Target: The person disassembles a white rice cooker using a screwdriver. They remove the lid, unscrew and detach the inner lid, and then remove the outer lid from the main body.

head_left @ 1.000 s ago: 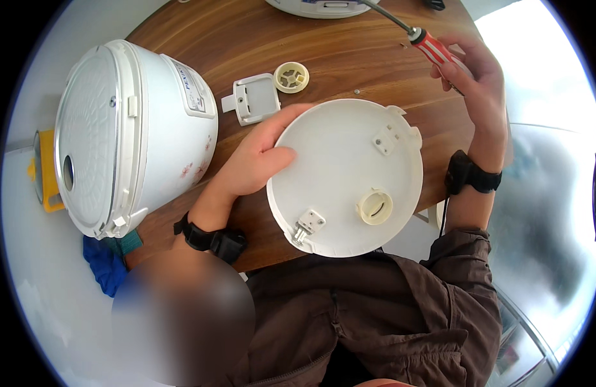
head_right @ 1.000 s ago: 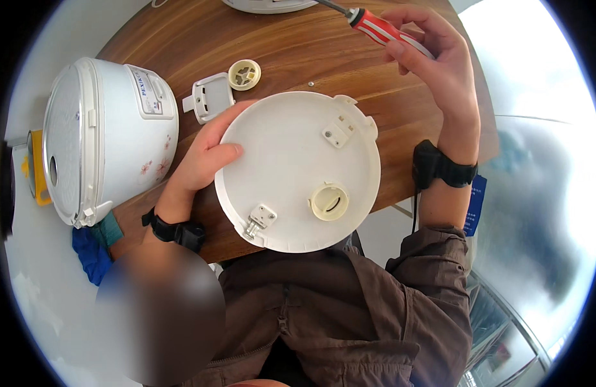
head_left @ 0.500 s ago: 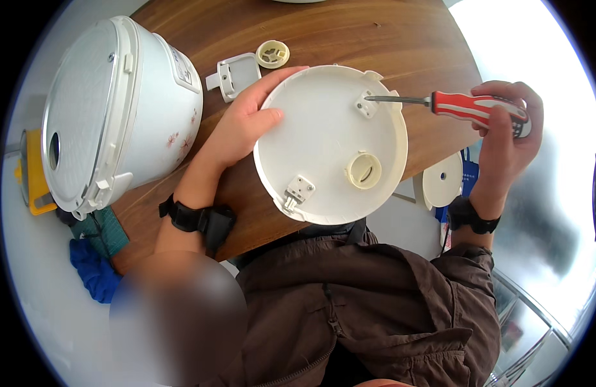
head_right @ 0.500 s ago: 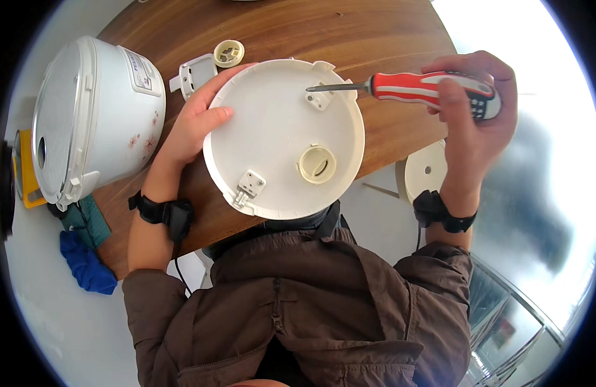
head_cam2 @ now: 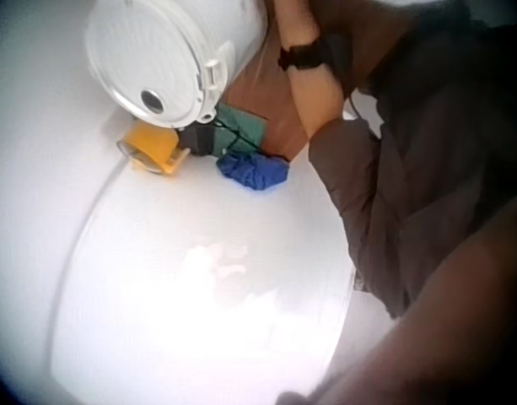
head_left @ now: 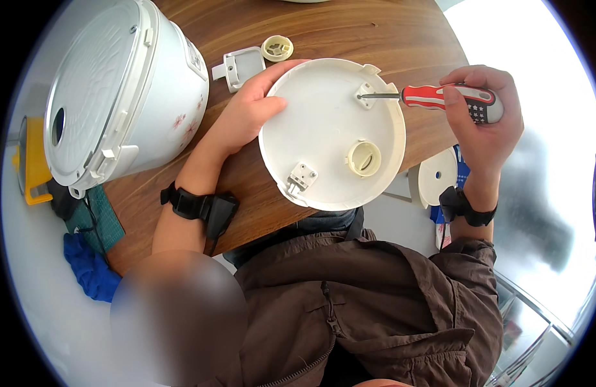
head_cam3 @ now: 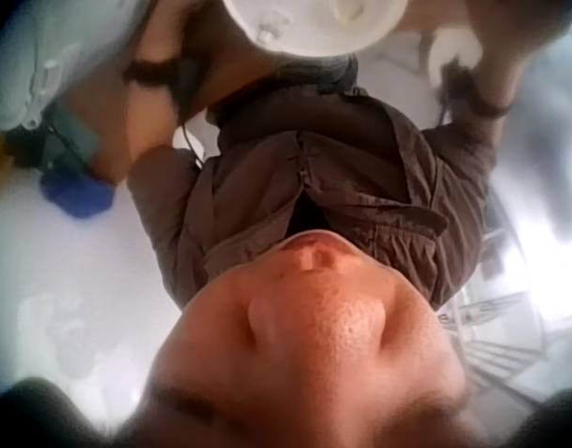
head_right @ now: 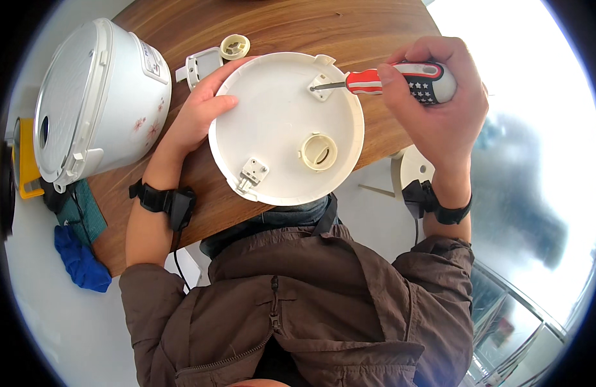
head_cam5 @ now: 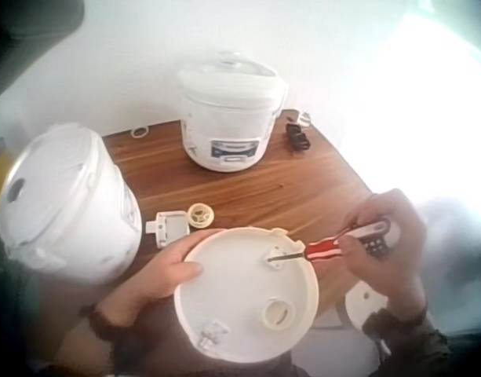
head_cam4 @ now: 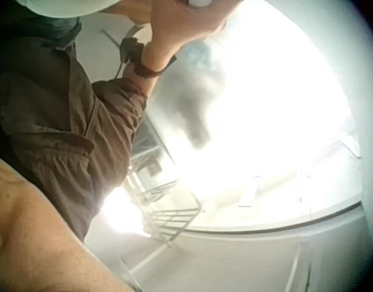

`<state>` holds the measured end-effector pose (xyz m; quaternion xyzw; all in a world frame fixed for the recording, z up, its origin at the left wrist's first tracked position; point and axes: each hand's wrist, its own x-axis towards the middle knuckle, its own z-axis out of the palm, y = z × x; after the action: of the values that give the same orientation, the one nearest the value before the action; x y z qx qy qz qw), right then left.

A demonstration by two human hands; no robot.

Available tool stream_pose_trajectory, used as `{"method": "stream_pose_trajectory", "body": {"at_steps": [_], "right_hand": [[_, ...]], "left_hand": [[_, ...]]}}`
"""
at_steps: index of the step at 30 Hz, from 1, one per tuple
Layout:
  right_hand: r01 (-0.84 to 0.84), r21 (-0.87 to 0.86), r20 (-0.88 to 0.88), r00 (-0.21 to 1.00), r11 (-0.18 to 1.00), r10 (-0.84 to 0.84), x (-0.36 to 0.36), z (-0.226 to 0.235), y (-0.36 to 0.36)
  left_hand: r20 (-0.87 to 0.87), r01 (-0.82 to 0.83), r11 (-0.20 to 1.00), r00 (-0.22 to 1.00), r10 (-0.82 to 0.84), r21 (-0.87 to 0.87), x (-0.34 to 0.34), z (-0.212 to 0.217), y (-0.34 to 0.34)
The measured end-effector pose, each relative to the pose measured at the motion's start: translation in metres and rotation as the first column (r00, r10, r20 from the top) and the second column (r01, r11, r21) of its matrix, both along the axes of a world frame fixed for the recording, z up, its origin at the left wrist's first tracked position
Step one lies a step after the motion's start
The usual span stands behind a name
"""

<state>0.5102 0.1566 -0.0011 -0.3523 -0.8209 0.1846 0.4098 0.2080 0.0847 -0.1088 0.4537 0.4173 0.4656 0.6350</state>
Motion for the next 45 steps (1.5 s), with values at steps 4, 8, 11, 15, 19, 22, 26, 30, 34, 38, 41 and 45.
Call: {"method": "stream_pose_trajectory", "body": {"at_steps": [4,8,11,15,19,22,26,30,34,38,41,45], "right_hand": [[-0.041,0.019,0.023,0.999,0.999,0.04,-0.004,0.004,0.001],[-0.058,0.041,0.041,0.998,0.997,0.056,-0.008,0.007,-0.001],[-0.06,0.064,0.049,0.997,0.996,0.057,-0.008,0.004,0.002],[-0.06,0.065,0.037,0.998,0.996,0.058,-0.008,0.001,0.003],[-0.076,0.052,0.02,0.997,0.996,0.076,-0.007,-0.001,0.004],[-0.085,0.052,0.01,0.996,0.995,0.085,-0.006,-0.002,0.006],[-0.092,0.028,0.019,0.996,0.995,0.091,-0.005,-0.003,0.006],[-0.206,-0.003,0.08,0.975,0.979,0.206,-0.003,0.002,0.012],[-0.23,-0.079,0.151,0.959,0.97,0.24,-0.002,0.013,0.017],[-0.318,-0.017,0.123,0.94,0.948,0.317,-0.018,0.001,0.027],[-0.344,0.028,0.16,0.928,0.939,0.336,-0.017,0.01,0.026],[-0.196,-0.04,0.015,0.98,0.98,0.197,-0.019,-0.004,0.024]], "left_hand": [[0.019,0.003,1.0,1.0,-0.002,-0.002,-0.001,-0.004,0.0],[0.029,0.006,1.0,1.0,-0.006,0.011,-0.002,-0.008,0.001],[0.024,0.003,1.0,1.0,-0.004,0.011,-0.002,-0.011,0.003],[0.014,-0.007,1.0,1.0,0.007,-0.004,-0.001,-0.008,0.003],[0.007,-0.005,1.0,1.0,0.005,-0.002,-0.002,-0.011,0.004],[-0.009,-0.001,1.0,1.0,0.002,0.002,-0.001,-0.008,0.005],[-0.029,0.002,1.0,1.0,-0.002,0.003,-0.002,-0.009,0.004],[-0.016,-0.004,1.0,1.0,0.004,-0.011,-0.002,-0.011,0.005],[-0.012,0.002,1.0,1.0,-0.002,0.009,-0.001,-0.012,0.007],[-0.012,-0.029,1.0,1.0,0.029,0.009,-0.004,-0.016,0.002],[0.009,0.004,1.0,1.0,-0.004,0.018,-0.004,-0.013,0.007],[0.012,0.002,1.0,1.0,-0.002,0.004,-0.004,-0.014,0.006]]}}
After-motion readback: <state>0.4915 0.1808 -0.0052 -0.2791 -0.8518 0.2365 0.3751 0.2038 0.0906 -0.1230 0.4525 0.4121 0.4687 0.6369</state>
